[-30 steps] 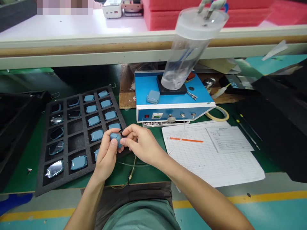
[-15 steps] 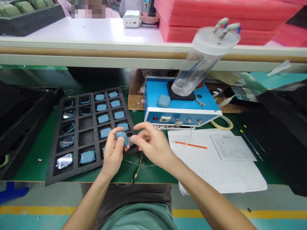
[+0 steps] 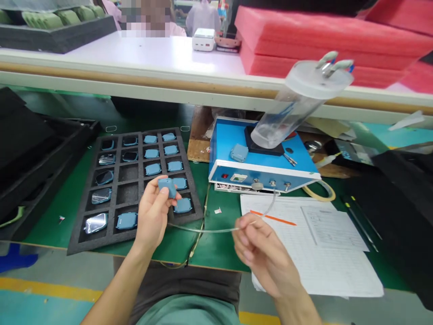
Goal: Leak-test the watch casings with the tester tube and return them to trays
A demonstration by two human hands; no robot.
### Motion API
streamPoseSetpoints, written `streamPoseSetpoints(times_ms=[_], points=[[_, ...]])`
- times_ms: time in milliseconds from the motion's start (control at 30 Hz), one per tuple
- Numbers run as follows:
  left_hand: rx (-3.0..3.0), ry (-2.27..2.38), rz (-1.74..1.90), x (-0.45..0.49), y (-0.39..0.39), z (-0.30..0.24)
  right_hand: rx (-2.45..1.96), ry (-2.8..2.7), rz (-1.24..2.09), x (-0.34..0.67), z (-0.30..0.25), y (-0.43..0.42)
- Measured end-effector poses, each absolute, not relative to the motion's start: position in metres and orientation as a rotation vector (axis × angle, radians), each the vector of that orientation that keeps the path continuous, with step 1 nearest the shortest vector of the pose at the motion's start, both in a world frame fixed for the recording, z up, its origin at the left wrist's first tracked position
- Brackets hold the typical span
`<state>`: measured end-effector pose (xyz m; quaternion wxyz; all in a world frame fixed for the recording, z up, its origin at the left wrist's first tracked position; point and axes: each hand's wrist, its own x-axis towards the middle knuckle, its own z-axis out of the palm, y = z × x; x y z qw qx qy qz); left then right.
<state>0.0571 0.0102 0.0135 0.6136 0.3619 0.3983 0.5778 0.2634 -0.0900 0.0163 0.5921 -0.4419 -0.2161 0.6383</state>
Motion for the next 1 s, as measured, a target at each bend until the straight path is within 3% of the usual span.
streamPoseSetpoints(times_ms=[200, 500, 733, 1000], points=[[0.718, 0.798, 1.382, 0.05, 0.009, 0.037, -0.967, -0.953, 1.459, 0.209, 0.021, -0.055], [0.744, 0.95, 1.543, 0.053, 0.009, 0.023, -1.016, -1.439, 0.65, 0.196, 0.007, -0.003], [0.787, 1.082, 1.442, 0.053, 0.01, 0.001, -0.792, -1.267, 0.684, 0.19, -0.005, 0.011], [0.849, 1.104, 1.376, 0.056, 0.009, 0.003, -0.949, -1.509, 0.482, 0.202, -0.009, 0.015]])
